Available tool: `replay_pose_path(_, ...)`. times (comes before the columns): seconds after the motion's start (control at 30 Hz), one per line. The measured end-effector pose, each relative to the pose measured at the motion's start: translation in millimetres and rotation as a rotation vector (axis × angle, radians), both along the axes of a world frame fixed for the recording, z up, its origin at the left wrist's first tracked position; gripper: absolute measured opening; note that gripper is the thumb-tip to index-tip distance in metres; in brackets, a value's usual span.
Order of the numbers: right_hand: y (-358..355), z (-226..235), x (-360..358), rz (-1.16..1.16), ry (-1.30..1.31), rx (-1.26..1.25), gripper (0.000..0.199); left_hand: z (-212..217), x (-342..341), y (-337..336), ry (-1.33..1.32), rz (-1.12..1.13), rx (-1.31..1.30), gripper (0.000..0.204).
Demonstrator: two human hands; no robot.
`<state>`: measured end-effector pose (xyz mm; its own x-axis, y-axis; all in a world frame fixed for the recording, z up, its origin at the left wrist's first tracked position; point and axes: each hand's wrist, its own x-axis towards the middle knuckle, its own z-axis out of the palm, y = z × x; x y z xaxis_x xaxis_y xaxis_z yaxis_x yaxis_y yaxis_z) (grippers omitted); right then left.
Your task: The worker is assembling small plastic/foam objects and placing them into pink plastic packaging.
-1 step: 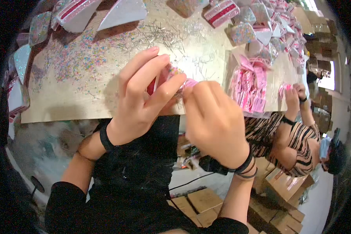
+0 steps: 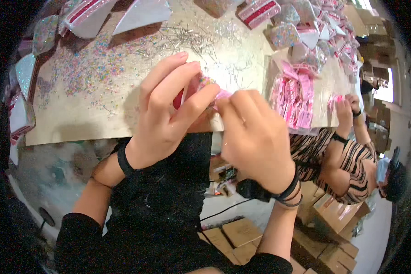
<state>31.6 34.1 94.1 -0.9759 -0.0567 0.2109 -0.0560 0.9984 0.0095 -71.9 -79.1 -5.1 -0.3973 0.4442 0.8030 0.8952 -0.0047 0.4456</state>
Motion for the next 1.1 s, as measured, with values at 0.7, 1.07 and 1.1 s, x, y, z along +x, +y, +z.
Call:
replay_pose_path(0.7, 0, -20, 10, 0.129, 0.318, 0.187, 0.027, 3, -9, -4, -0.154, -0.08, 0.041, 0.052)
replay_pose_path(1.07, -13, -33, 13, -0.004, 0.389, 0.179, 0.028, -1, -8, -7, -0.268, -0.126, 0.006, 0.059)
replay_pose_path(1.1, -14, -35, 13, -0.043, 0.409, 0.153, 0.029, -1, -8, -7, -0.28, -0.127, 0.004, 0.061)
